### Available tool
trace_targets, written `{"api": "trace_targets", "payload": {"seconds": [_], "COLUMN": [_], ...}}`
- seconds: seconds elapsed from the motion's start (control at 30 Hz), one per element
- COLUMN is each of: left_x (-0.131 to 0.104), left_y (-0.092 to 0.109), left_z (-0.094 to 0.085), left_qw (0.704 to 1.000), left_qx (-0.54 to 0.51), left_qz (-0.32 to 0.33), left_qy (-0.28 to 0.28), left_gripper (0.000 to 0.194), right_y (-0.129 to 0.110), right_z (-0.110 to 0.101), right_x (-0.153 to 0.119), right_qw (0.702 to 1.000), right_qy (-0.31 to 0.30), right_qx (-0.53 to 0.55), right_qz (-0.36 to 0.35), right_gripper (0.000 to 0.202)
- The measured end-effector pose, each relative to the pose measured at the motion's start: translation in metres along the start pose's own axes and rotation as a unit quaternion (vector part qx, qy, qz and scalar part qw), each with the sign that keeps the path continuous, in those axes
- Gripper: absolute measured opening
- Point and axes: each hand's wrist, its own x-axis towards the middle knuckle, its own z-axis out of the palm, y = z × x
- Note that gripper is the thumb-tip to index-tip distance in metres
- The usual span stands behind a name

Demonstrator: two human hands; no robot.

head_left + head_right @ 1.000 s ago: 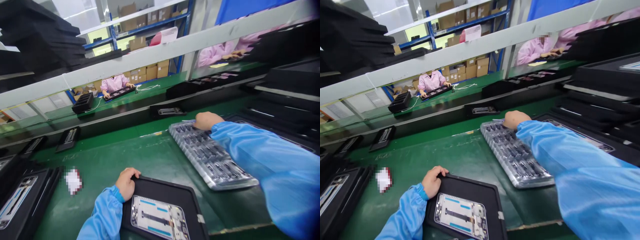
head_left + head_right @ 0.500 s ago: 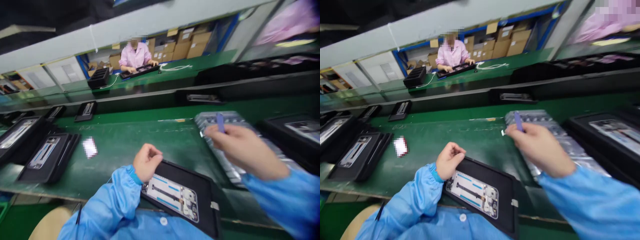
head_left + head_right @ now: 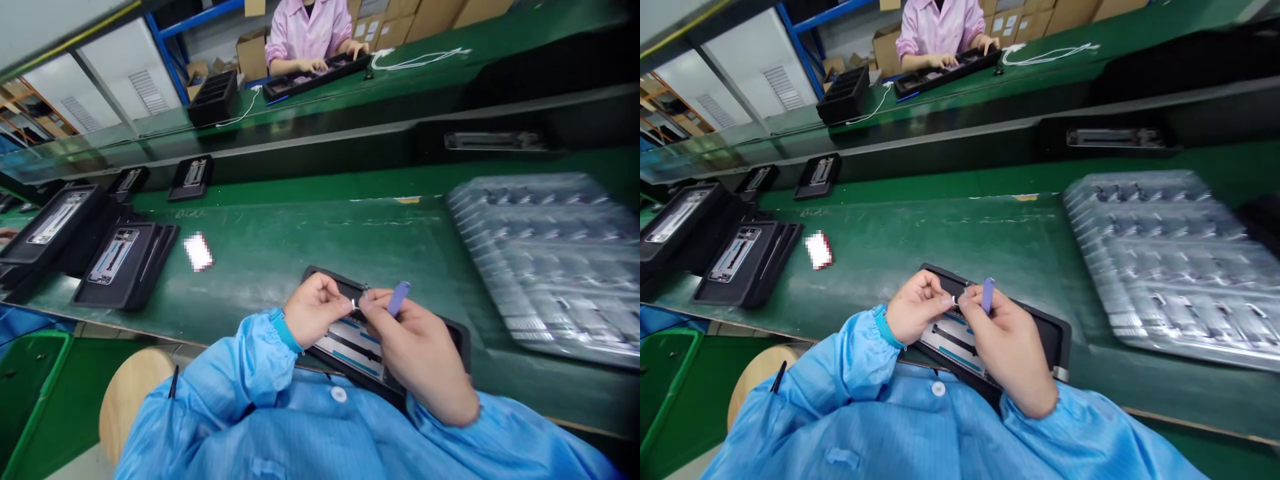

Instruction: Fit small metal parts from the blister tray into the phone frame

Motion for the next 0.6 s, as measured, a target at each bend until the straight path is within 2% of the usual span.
{"api": "trace_targets", "payload": {"seconds": [0.1, 0.17, 0.23, 0.27, 0.37, 0.43, 0.47, 0.53, 0.57, 0.6], "left_x": [0.0, -0.002, -0.004, -0.005, -0.006, -0.005, -0.005, -0.003, -0.002, -0.002], "left_y": [0.0, 0.0, 0.0, -0.001, -0.005, -0.006, -0.006, -0.002, 0.002, 0.005], "left_z": [0.001, 0.0, -0.001, -0.001, 0.001, 0.004, 0.006, 0.01, 0.01, 0.01], "left_qw": [1.0, 0.998, 0.995, 0.992, 0.979, 0.971, 0.969, 0.971, 0.964, 0.944], "left_qx": [-0.024, -0.047, -0.063, -0.066, -0.059, -0.042, -0.017, 0.096, 0.185, 0.285], "left_qz": [-0.007, -0.023, -0.049, -0.066, -0.11, -0.126, -0.127, -0.087, -0.043, 0.013], "left_qy": [-0.014, -0.034, -0.066, -0.088, -0.16, -0.199, -0.211, -0.203, -0.185, -0.163], "left_gripper": [0.077, 0.08, 0.083, 0.083, 0.081, 0.079, 0.074, 0.055, 0.043, 0.034], "right_y": [0.001, 0.001, -0.001, -0.002, -0.004, -0.002, 0.0, 0.007, 0.012, 0.016], "right_z": [-0.007, -0.02, -0.036, -0.045, -0.068, -0.078, -0.082, -0.09, -0.095, -0.101], "right_x": [-0.005, -0.008, -0.008, -0.007, -0.004, -0.002, -0.002, -0.004, -0.006, -0.008], "right_qw": [0.999, 0.988, 0.949, 0.92, 0.832, 0.8, 0.794, 0.798, 0.811, 0.829], "right_qy": [-0.017, 0.017, 0.039, 0.022, -0.107, -0.169, -0.179, -0.178, -0.167, -0.151], "right_qx": [-0.021, -0.08, -0.162, -0.199, -0.261, -0.268, -0.266, -0.258, -0.258, -0.263], "right_qz": [-0.033, -0.131, -0.268, -0.336, -0.477, -0.51, -0.516, -0.514, -0.498, -0.47], "right_gripper": [0.046, 0.035, 0.031, 0.038, 0.053, 0.057, 0.056, 0.051, 0.047, 0.043]}}
